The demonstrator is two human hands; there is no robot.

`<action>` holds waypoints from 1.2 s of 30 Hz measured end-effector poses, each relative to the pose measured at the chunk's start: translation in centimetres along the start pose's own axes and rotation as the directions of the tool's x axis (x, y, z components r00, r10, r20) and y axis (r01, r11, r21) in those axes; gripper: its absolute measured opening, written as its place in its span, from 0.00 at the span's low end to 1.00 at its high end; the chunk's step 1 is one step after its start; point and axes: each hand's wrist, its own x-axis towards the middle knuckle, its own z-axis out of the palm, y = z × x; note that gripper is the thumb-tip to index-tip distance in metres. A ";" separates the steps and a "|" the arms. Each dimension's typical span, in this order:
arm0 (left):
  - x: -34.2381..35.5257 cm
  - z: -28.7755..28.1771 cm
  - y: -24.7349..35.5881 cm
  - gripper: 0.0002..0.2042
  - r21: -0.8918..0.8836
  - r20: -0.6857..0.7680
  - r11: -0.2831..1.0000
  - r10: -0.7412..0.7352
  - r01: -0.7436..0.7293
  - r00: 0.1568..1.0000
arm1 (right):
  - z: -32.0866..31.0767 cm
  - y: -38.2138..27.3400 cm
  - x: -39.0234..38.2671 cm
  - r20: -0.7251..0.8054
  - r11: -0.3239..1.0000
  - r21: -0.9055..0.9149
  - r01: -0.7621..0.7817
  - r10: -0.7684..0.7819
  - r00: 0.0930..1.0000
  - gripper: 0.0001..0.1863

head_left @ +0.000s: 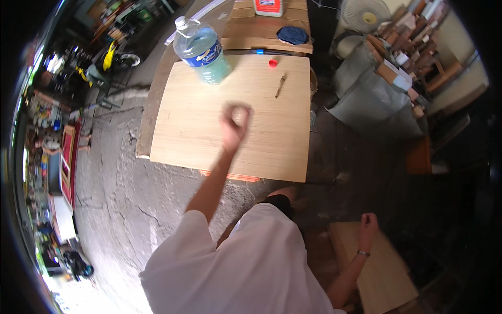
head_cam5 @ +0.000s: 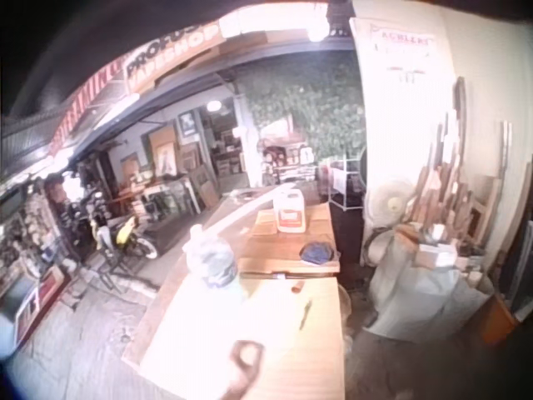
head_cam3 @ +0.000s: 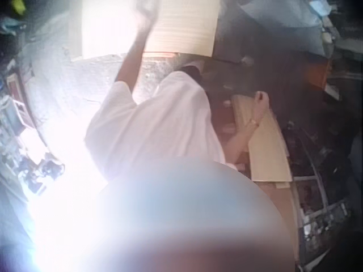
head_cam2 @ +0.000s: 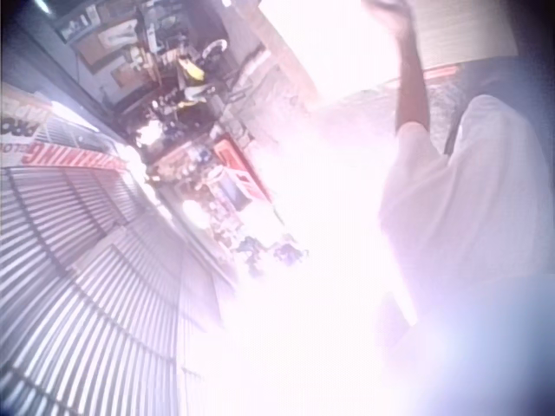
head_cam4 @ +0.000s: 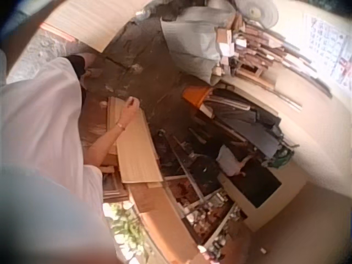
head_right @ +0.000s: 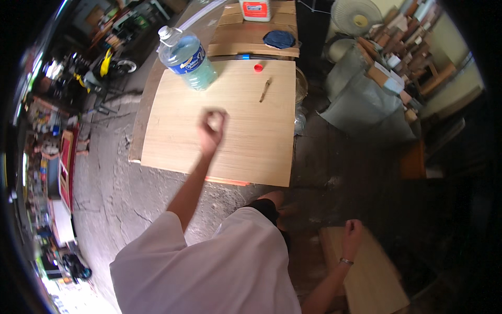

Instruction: The person applies a clear liquid finish to a flat wooden board using a small brush, repeatedly dipping the brush into a plastic bottle and spreading the liquid in linear strokes across the surface. The person briefly moves a wooden frame and returns to the board to continue applying the finish.

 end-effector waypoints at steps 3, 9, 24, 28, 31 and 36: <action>15.4 -3.5 -2.4 0.08 0.418 -0.267 0.894 0.294 -0.165 0.918 | -3.3 -0.3 8.3 -0.004 0.995 0.002 0.100 -0.100 0.995 0.09; 35.5 -8.3 -9.2 0.20 0.736 -0.174 0.677 0.198 -0.006 0.965 | -0.2 -1.7 19.5 0.194 0.973 0.052 0.227 -0.233 0.953 0.08; 40.9 -5.6 -16.6 0.22 0.775 -0.319 0.512 -0.188 0.370 0.929 | 0.9 14.0 25.2 0.608 0.923 -0.344 -0.172 0.358 0.709 0.07; 45.1 -7.5 -19.6 0.13 0.575 -0.474 0.542 -0.390 0.613 0.790 | 1.7 13.6 31.6 0.648 0.970 -0.145 -0.197 0.244 0.721 0.07; 43.5 -7.8 -20.3 0.14 0.632 -0.399 0.652 -0.191 0.420 0.897 | 2.2 9.8 35.2 0.561 0.954 0.014 -0.301 0.242 0.792 0.09; 44.2 -7.8 -17.5 0.17 0.570 -0.415 0.636 -0.324 0.520 0.850 | 3.7 3.9 39.7 0.661 0.986 -0.162 0.038 0.079 0.746 0.09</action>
